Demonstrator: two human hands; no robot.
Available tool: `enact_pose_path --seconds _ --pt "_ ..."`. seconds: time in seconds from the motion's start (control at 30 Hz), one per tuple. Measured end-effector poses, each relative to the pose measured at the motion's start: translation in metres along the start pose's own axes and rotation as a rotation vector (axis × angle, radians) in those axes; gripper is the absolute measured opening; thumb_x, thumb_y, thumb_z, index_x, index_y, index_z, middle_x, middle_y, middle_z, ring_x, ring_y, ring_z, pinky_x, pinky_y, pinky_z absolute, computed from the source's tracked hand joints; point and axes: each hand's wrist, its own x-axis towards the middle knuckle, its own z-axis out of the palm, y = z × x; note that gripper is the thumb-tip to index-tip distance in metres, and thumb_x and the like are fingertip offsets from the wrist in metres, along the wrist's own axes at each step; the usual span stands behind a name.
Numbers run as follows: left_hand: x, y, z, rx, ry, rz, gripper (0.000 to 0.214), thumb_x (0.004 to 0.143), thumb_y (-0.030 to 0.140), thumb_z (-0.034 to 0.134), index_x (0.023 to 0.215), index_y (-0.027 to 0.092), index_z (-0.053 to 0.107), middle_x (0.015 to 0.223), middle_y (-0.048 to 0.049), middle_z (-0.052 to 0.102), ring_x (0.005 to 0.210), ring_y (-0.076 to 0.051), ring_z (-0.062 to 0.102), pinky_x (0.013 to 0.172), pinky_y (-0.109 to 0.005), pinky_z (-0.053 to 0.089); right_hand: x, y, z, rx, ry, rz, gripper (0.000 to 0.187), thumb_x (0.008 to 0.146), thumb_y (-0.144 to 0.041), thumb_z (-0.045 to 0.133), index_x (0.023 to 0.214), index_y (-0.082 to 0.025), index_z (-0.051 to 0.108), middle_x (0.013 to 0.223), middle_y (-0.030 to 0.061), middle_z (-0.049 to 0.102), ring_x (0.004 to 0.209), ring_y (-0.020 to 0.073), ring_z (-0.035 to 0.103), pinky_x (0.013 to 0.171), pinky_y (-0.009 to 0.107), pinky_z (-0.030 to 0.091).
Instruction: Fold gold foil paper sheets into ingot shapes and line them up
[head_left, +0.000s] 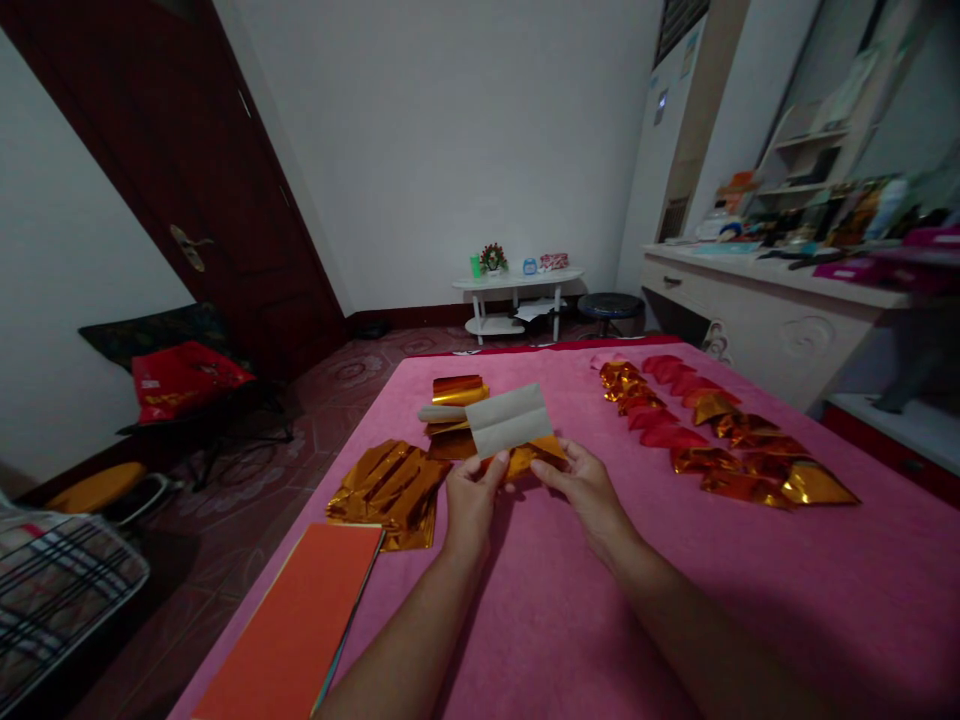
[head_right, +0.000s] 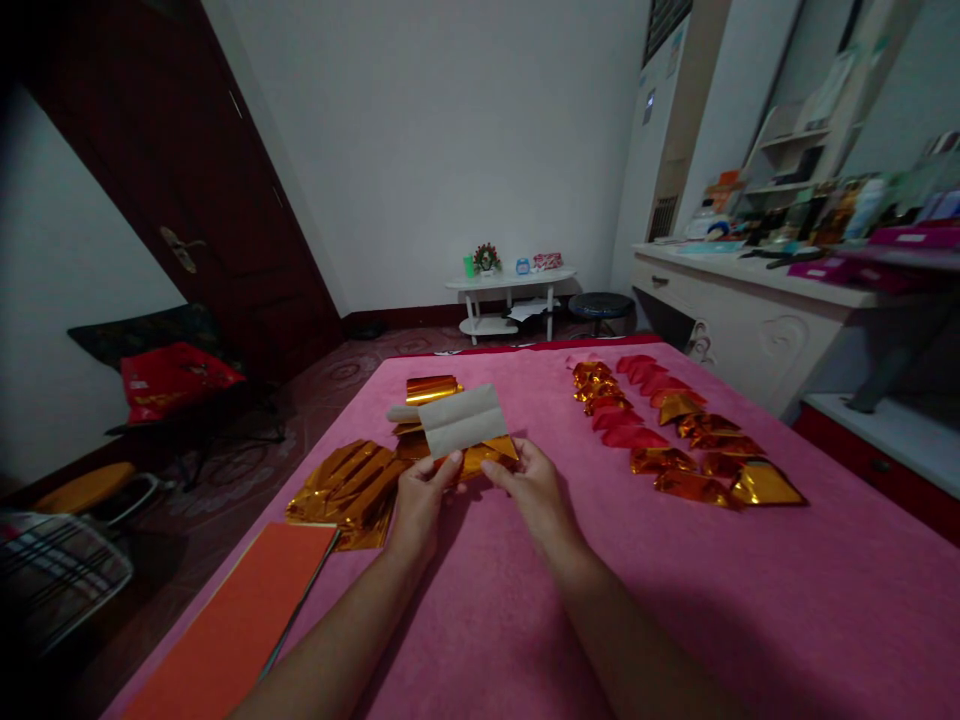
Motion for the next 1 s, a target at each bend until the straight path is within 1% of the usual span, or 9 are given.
enact_pose_path --seconds 0.17,0.3,0.43,0.53,0.63,0.7,0.8,0.87,1.0 --pt "-0.005 -0.003 0.007 -0.049 -0.040 -0.009 0.031 0.064 0.038 0.077 0.079 0.011 0.073 0.066 -0.0022 0.067 0.049 -0.008 0.053 0.048 -0.020 0.043 -0.004 0.004 0.004 -0.010 0.025 0.029 0.028 0.067 -0.037 0.074 0.086 -0.018 0.066 0.075 0.0019 0.067 0.059 0.0138 0.054 0.053 0.025 0.038" --pt "-0.004 -0.006 0.005 -0.022 -0.030 0.013 0.028 0.065 0.037 0.077 0.071 0.010 0.071 0.059 0.0002 0.062 0.047 -0.006 0.049 0.048 -0.019 0.040 -0.004 0.002 0.004 -0.004 0.063 0.013 0.025 0.065 -0.038 0.075 0.075 -0.018 0.066 0.063 -0.0014 0.061 0.052 0.0115 0.047 0.050 0.024 0.033" --pt "-0.002 -0.005 0.002 -0.007 0.024 0.029 0.029 0.063 0.037 0.077 0.071 0.010 0.072 0.056 0.0006 0.061 0.046 -0.007 0.047 0.047 -0.019 0.038 -0.002 0.004 -0.004 -0.062 0.111 -0.022 0.030 0.072 -0.044 0.070 0.063 -0.016 0.063 0.052 -0.0022 0.053 0.049 0.0099 0.042 0.048 0.024 0.028" --pt "-0.002 -0.004 0.002 0.002 0.037 0.029 0.029 0.062 0.037 0.077 0.073 0.010 0.073 0.058 -0.0007 0.064 0.046 -0.007 0.047 0.047 -0.020 0.038 0.000 0.006 -0.011 -0.061 0.139 -0.046 0.033 0.075 -0.044 0.066 0.061 -0.015 0.063 0.052 -0.0011 0.054 0.049 0.0097 0.043 0.049 0.024 0.028" --pt "-0.002 -0.005 0.001 0.007 0.026 0.033 0.028 0.063 0.036 0.076 0.073 0.010 0.073 0.061 -0.0015 0.065 0.047 -0.007 0.048 0.047 -0.019 0.037 0.000 0.007 -0.014 -0.027 0.165 -0.014 0.032 0.076 -0.044 0.065 0.062 -0.015 0.064 0.051 -0.0008 0.054 0.049 0.0104 0.045 0.049 0.024 0.030" --pt "-0.002 -0.006 0.001 0.019 0.017 0.025 0.028 0.064 0.036 0.076 0.075 0.010 0.073 0.061 -0.0018 0.065 0.048 -0.007 0.048 0.047 -0.019 0.037 0.000 0.006 -0.013 -0.001 0.143 -0.008 0.029 0.076 -0.043 0.066 0.065 -0.016 0.065 0.054 -0.0003 0.057 0.050 0.0107 0.046 0.050 0.024 0.032" --pt "-0.002 -0.007 0.000 0.038 -0.032 -0.004 0.030 0.063 0.036 0.076 0.076 0.009 0.073 0.064 -0.0034 0.066 0.049 -0.008 0.048 0.048 -0.020 0.037 0.000 0.003 -0.009 0.060 0.054 -0.039 0.025 0.071 -0.040 0.072 0.080 -0.017 0.068 0.071 0.0019 0.067 0.059 0.0129 0.055 0.059 0.025 0.043" --pt "-0.002 -0.008 0.000 0.049 -0.075 -0.015 0.030 0.064 0.037 0.075 0.074 0.009 0.072 0.062 -0.0032 0.065 0.050 -0.009 0.049 0.049 -0.020 0.037 0.000 0.001 -0.007 0.090 0.024 -0.044 0.030 0.067 -0.038 0.076 0.088 -0.018 0.069 0.082 0.0038 0.070 0.067 0.0157 0.061 0.069 0.029 0.047" --pt "0.001 -0.011 -0.001 0.102 -0.110 0.022 0.029 0.064 0.038 0.075 0.072 0.010 0.072 0.059 -0.0006 0.062 0.052 -0.010 0.049 0.053 -0.021 0.037 0.001 0.000 -0.009 0.091 0.045 -0.014 0.032 0.063 -0.039 0.079 0.085 -0.017 0.072 0.082 0.0056 0.072 0.070 0.0192 0.065 0.073 0.032 0.049"
